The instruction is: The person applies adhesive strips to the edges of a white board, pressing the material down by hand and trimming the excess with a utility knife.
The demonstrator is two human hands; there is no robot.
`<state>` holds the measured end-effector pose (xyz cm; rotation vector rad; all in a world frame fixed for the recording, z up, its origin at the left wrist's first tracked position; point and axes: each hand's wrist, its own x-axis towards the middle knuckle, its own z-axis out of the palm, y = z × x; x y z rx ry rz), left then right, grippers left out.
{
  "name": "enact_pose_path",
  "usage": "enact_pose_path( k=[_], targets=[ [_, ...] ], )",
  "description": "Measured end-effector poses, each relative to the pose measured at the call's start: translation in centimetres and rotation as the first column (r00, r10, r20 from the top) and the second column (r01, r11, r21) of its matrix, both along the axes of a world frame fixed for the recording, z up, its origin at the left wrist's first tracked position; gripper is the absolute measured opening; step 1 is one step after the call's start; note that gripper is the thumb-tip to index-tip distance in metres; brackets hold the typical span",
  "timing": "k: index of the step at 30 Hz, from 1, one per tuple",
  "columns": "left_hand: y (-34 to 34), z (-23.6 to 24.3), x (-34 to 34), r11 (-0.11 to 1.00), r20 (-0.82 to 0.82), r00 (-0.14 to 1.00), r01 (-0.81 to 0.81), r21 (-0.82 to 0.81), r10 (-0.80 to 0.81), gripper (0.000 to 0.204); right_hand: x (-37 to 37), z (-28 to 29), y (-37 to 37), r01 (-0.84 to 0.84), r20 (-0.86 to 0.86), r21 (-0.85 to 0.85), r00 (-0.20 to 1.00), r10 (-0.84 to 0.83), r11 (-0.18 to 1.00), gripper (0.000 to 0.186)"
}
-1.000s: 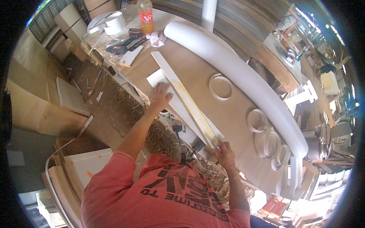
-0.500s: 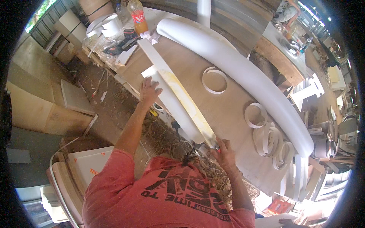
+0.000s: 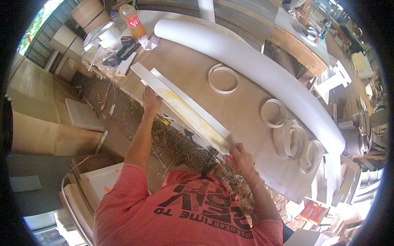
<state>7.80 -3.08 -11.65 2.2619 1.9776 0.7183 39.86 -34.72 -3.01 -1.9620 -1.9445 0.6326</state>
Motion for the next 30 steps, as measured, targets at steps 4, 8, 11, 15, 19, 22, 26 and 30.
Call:
enact_pose_path(
  k=[4,8,11,15,19,22,26,30],
  targets=[
    [0.6,-1.0,-1.7,0.997,-0.047,0.997,0.064,0.033,-0.062,0.057,1.0,0.1,0.4,0.011,-0.006,0.026,1.0,-0.011,1.0,0.042],
    [0.7,-1.0,-2.1,0.992,-0.079,0.989,0.125,0.028,-0.122,0.05,1.0,-0.1,0.5,0.012,-0.039,0.02,0.999,-0.011,1.0,0.04],
    [0.3,-1.3,-1.8,0.993,-0.018,0.994,0.11,0.044,-0.109,0.053,0.5,-0.7,0.3,0.031,-0.015,0.027,0.999,-0.031,0.999,0.038],
    [0.4,-1.4,-2.0,0.991,0.063,0.991,0.112,0.075,-0.117,0.057,0.3,-0.6,1.1,0.015,-0.018,0.029,1.0,-0.014,0.999,0.041],
    [0.4,-1.1,-2.1,0.993,-0.013,0.994,0.11,0.031,-0.11,0.053,-0.1,-0.5,1.2,0.006,-0.037,0.059,0.999,-0.003,0.998,0.04],
    [0.4,-1.0,-1.9,0.993,-0.061,0.992,0.114,0.019,-0.113,0.05,-0.5,-0.6,1.0,-0.004,-0.027,0.022,1.0,0.005,1.0,0.041],
    [0.4,-1.1,-1.4,0.996,-0.066,0.994,0.089,0.023,-0.087,0.048,-0.7,-1.5,0.9,-0.006,-0.031,0.053,1.0,0.007,0.999,0.043],
    [0.7,-1.6,-2.2,0.992,-0.06,0.992,0.113,0.057,-0.11,0.047,0.0,-1.2,1.5,-0.015,-0.038,0.049,0.999,0.017,0.999,0.044]
  ],
)
